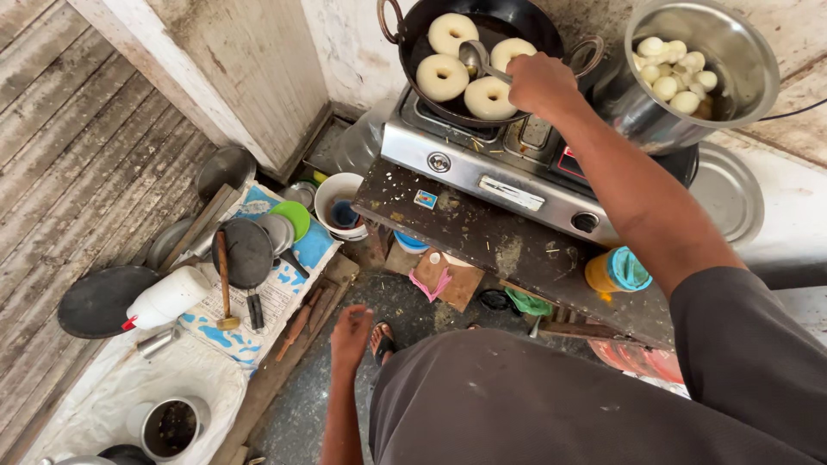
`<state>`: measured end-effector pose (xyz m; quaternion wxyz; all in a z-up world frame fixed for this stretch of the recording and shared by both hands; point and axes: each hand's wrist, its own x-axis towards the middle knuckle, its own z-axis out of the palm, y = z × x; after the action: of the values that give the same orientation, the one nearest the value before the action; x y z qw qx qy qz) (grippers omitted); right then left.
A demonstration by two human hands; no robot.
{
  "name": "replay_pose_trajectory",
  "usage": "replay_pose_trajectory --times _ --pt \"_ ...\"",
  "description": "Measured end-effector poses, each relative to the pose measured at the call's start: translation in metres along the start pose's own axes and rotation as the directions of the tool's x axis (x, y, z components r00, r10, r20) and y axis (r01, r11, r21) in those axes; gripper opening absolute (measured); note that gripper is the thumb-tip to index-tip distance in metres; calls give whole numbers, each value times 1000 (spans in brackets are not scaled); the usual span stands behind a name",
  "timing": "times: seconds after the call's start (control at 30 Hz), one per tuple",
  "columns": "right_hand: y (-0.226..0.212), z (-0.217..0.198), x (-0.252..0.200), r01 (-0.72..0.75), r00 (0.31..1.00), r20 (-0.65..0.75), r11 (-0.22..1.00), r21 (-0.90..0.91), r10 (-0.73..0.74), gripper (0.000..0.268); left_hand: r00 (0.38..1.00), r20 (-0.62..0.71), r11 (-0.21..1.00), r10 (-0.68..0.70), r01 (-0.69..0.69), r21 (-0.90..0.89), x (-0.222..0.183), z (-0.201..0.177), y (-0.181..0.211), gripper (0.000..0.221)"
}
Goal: The person prepares dough rings on a tray, places them into a frying pan with oil on a gas stove, flips them using a spoon, and removes them when cooked. The person also lights the burner using a match.
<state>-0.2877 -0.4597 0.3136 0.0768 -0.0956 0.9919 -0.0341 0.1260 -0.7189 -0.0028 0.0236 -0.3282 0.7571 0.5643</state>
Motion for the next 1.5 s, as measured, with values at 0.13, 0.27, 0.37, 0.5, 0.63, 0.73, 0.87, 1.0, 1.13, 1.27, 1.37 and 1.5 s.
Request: replay_pose_trajectory --times 0.13,0.27,0.37,0.5,0.63,0.73,0.87,1.0,1.13,1.27,1.37,1.5 --pt "-15 -18 -17 -34 999 41 993 110 30 38 1000 -21 1000 -2 2 6 11 -16 2 37" --pt "-17 -34 -36 -4 1000 30 986 169 -1 35 998 -38 998 50 -52 -44 28 -23 18 37" --pt "-16 -46 -50 26 999 15 985 170 -29 33 998 -18 997 66 -67 -28 39 -21 29 37" --pt "-16 -52 -68 63 998 10 973 223 -66 32 996 27 997 82 -81 -12 47 -13 34 40" --pt "-10 -53 -62 29 991 107 904 426 -83 35 996 60 996 62 -66 55 46 -2 26 42" --pt "-3 -47 -40 46 985 125 888 458 -116 35 994 80 995 76 -80 52 45 2 19 43" --pt "13 -37 -3 -15 999 40 879 476 -4 33 996 38 997 76 -76 2 41 4 11 43" --pt "29 -29 44 -95 992 -43 923 374 120 32 999 18 999 47 -47 21 31 -4 11 42" --pt "43 -25 78 -83 993 -62 957 278 104 22 1000 -4 1000 -17 17 16 24 -11 6 42" --pt "40 -34 99 -131 991 43 960 248 124 20 999 -17 999 -48 48 -7 21 -11 -2 41" --pt "31 -32 105 -157 987 58 966 205 148 17 998 -28 999 -49 48 -18 23 -11 -2 41" --pt "24 -19 119 -204 976 117 965 167 186 15 999 -42 999 -22 21 -26 25 -13 10 41"
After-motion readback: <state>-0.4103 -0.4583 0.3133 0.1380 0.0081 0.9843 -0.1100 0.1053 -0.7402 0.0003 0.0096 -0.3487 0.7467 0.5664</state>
